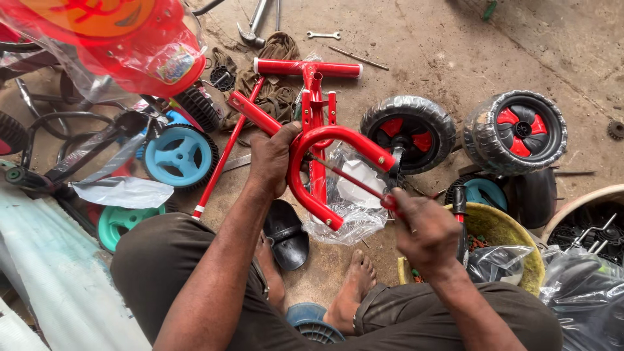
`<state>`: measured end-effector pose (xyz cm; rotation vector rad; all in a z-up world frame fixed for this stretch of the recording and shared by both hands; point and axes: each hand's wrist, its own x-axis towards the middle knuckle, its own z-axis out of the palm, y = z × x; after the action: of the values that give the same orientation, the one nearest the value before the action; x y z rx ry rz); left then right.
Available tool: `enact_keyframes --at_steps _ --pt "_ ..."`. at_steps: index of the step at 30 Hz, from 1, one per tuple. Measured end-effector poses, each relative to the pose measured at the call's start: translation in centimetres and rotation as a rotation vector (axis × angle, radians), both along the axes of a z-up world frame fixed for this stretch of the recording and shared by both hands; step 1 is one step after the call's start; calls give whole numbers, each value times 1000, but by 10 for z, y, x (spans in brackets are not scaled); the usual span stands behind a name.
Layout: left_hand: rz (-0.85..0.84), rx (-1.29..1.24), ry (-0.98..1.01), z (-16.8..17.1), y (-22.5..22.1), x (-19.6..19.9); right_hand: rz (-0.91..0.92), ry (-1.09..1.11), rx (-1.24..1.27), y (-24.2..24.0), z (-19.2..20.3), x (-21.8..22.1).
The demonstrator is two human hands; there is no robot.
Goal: The person assembles a child's tricycle by attaching a black plastic seat to a red metal frame. They use a screwdriver to tighten bolts and secure the seat in place.
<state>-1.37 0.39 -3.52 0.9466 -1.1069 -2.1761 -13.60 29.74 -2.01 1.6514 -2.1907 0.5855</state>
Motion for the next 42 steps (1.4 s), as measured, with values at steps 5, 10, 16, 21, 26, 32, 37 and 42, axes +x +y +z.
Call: enact_keyframes --at_steps 5,10,16,21,26,32,37,42 --pt "60 54 115 -10 -6 -4 -274 -1858 -45 -4 22 -4" --pt "73 61 56 -22 -8 -4 68 -285 -33 -13 28 6" --pt "48 89 114 -14 -6 -4 -244 -1961 -177 -3 23 0" --pt "25 95 84 -19 0 -6 -23 22 -98 -5 10 6" --pt "42 96 94 -14 -6 -8 -219 -1860 -205 -5 26 -12" --pt "28 80 55 -13 1 -6 -143 -428 130 -7 19 -9" --pt "61 52 73 -10 2 -8 -252 -1921 -157 -3 31 -16" --pt "15 23 50 -14 9 -8 -127 -442 262 -10 29 -4"
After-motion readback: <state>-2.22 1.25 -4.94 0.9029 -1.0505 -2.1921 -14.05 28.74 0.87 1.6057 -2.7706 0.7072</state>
